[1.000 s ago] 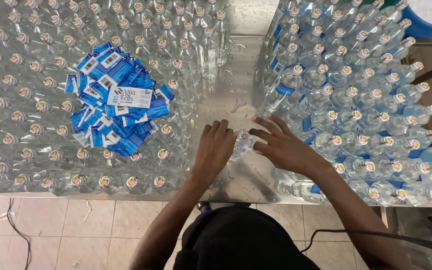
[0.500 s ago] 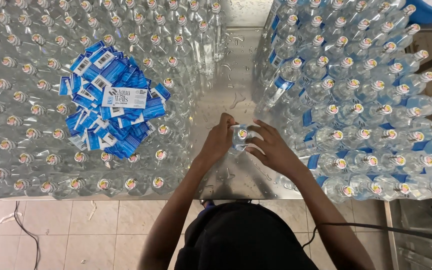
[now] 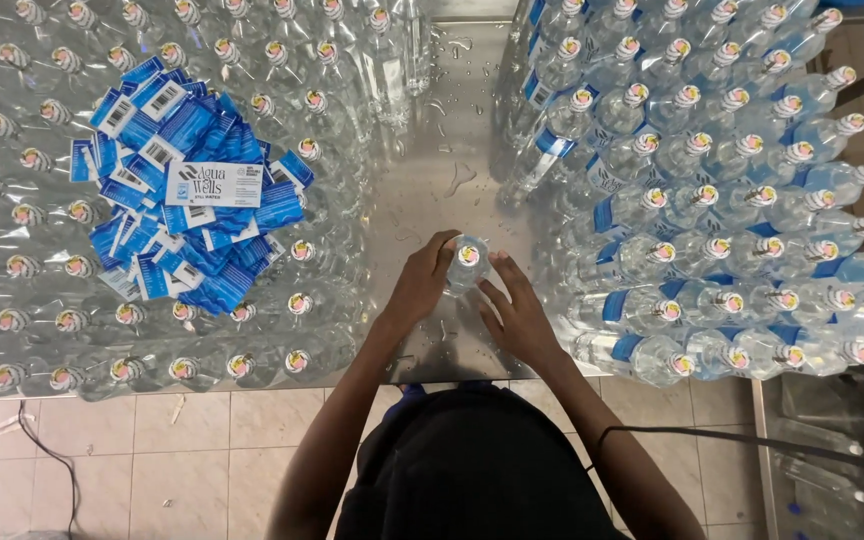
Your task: Manually applying adhesive labels to plastic water bottles arranged on a production table.
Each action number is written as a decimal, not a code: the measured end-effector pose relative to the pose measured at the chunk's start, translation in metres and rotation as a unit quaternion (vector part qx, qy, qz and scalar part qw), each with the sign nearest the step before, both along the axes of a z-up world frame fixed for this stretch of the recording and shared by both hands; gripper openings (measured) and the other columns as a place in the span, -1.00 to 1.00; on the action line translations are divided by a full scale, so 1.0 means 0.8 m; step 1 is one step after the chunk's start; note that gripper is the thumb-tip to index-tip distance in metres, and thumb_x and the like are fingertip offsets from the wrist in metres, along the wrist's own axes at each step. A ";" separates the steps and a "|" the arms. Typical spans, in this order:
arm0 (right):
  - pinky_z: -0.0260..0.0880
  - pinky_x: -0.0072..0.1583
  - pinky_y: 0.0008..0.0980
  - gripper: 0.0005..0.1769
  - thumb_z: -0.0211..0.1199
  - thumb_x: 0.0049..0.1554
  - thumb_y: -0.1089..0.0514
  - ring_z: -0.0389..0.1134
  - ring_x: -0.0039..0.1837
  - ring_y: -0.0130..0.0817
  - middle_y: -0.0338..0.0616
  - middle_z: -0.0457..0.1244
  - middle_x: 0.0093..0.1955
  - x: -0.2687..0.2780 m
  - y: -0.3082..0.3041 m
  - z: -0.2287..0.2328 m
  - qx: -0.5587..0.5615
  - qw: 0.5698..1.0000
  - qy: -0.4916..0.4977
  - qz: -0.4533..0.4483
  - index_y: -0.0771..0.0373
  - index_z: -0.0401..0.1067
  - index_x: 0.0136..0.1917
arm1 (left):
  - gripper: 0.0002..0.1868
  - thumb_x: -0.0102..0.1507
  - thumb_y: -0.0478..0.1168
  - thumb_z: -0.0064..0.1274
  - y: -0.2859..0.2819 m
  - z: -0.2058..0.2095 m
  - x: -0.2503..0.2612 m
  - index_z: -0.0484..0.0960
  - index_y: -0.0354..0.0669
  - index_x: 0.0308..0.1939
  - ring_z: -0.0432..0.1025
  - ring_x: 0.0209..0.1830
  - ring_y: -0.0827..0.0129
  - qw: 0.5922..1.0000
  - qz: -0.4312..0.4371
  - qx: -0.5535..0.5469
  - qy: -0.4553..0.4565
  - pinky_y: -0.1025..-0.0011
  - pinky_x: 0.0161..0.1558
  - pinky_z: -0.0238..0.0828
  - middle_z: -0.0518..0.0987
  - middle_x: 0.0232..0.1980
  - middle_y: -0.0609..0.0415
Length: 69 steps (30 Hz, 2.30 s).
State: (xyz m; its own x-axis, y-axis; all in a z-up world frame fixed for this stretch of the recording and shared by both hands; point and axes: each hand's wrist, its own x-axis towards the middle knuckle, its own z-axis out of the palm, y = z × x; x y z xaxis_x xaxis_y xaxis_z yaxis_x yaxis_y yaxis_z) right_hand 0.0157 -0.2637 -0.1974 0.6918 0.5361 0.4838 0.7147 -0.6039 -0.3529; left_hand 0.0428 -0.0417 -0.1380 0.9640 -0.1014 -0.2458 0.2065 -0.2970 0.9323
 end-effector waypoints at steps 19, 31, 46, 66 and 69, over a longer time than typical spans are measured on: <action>0.34 0.54 0.11 -0.50 0.21 0.38 0.12 0.08 0.70 0.24 0.22 0.00 0.74 0.003 -0.007 -0.050 0.032 0.999 0.030 0.022 0.19 0.24 0.54 | -0.32 0.63 0.21 -0.42 -0.006 -0.018 -0.016 0.51 -0.17 0.56 0.25 0.62 -0.27 0.992 0.070 -0.104 -0.010 -0.26 0.62 0.02 0.48 0.54 -0.33; 0.32 0.58 -0.06 -0.52 0.14 0.40 0.06 0.10 0.70 0.08 0.07 -0.08 0.80 0.001 -0.009 -0.028 0.123 0.979 0.161 -0.004 0.20 0.27 0.53 | -0.36 0.62 0.07 -0.25 -0.020 -0.063 -0.048 0.31 -0.38 0.58 0.17 0.65 -0.29 0.961 0.162 -0.180 -0.134 -0.26 0.60 0.09 0.35 0.59 -0.43; 0.56 -0.17 -0.25 -0.59 0.03 0.46 -0.29 0.53 -0.11 -0.29 -0.27 0.36 -0.05 0.081 0.044 0.060 -0.198 0.974 0.103 -0.046 -0.05 0.30 0.38 | -0.92 0.45 -0.32 0.19 -0.044 -0.098 -0.080 0.62 -0.19 0.00 0.55 0.33 0.05 0.939 0.218 0.041 -0.262 0.25 0.29 0.66 0.56 0.26 -0.06; 0.51 0.01 0.17 -0.56 0.39 0.37 -0.10 0.52 -0.05 0.30 0.25 0.43 -0.16 0.225 -0.087 0.090 -0.039 0.938 0.192 -0.286 0.29 0.35 0.17 | -0.75 0.51 -0.20 -0.14 0.004 -0.050 -0.115 0.47 -0.17 0.22 0.48 0.42 -0.02 0.980 0.182 -0.057 -0.065 0.05 0.37 0.56 0.30 0.55 -0.10; 0.51 -0.10 0.07 -0.54 0.46 0.35 -0.14 0.53 -0.14 0.20 0.21 0.44 -0.19 0.252 -0.111 0.078 -0.031 0.932 0.194 -0.306 0.24 0.34 0.11 | -0.68 0.47 -0.11 -0.11 0.004 -0.070 -0.126 0.47 -0.15 0.25 0.46 0.45 -0.05 0.980 0.179 -0.089 -0.017 0.00 0.41 0.51 0.28 0.59 -0.09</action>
